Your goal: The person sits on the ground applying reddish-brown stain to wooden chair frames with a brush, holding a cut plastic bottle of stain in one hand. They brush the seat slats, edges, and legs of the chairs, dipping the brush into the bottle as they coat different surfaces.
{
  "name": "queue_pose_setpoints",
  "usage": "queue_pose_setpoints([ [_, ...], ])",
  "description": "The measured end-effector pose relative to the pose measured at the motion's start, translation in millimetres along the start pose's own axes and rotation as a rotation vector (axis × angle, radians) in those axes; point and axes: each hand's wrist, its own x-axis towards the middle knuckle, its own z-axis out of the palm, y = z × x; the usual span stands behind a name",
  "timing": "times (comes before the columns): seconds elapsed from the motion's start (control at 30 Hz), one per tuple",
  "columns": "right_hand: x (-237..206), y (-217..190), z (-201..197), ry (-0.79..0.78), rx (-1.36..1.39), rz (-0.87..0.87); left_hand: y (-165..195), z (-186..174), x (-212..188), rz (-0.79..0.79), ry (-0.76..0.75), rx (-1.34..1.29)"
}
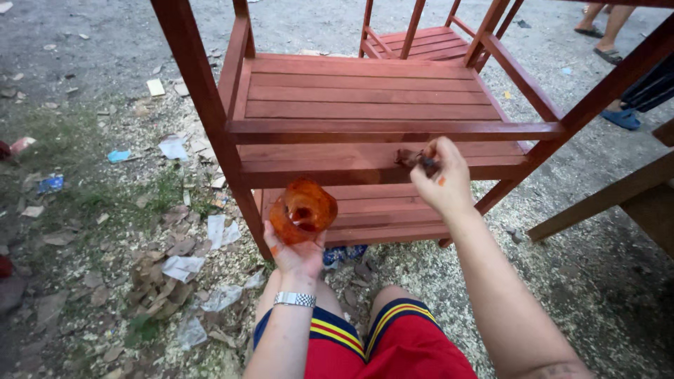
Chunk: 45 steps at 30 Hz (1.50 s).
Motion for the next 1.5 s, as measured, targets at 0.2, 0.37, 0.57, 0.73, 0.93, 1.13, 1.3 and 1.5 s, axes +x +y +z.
queue_pose_setpoints([
  [0.2,4.2,-1.8,2.0,0.004,-0.209,0.124,14.6,-7.3,-4.4,0.021,0.0,0.009],
  [0.37,-1.0,-52.3,26.6,-0.097,-0.251,0.245,28.4,-10.2,-4.8,0.067,0.041,0.021],
  [0.57,-9.1,-146.5,124.7,-0.047,0.216,-0.048,43.5,-11.0,-14.1,0.273,0.011,0.127],
  [0.73,-14.6,-64.2,100.3,-0.163,0.208,-0.03,45.5,-17.7,-9.1,0.209,0.077,0.101],
  [0.93,-14.1,61.8,-42.9,0.069,0.047,0.422,23.5,-31.3,-0.1,0.107,0.071,0.047],
  [1.13,-17.0,-27.8,22.3,0.011,0.039,0.321,-7.2,-13.4,-14.6,-0.003,0.064,0.115],
  [1.3,-34.9,-11.9,50.7,-0.095,0.288,0.214,-37.8,8.5,-21.2,-0.099,0.066,0.069],
  [1.5,-32.6,149.6,-112.2,0.116,-0.029,0.322,-61.9,13.3,-19.6,-0.136,0.065,0.1],
])
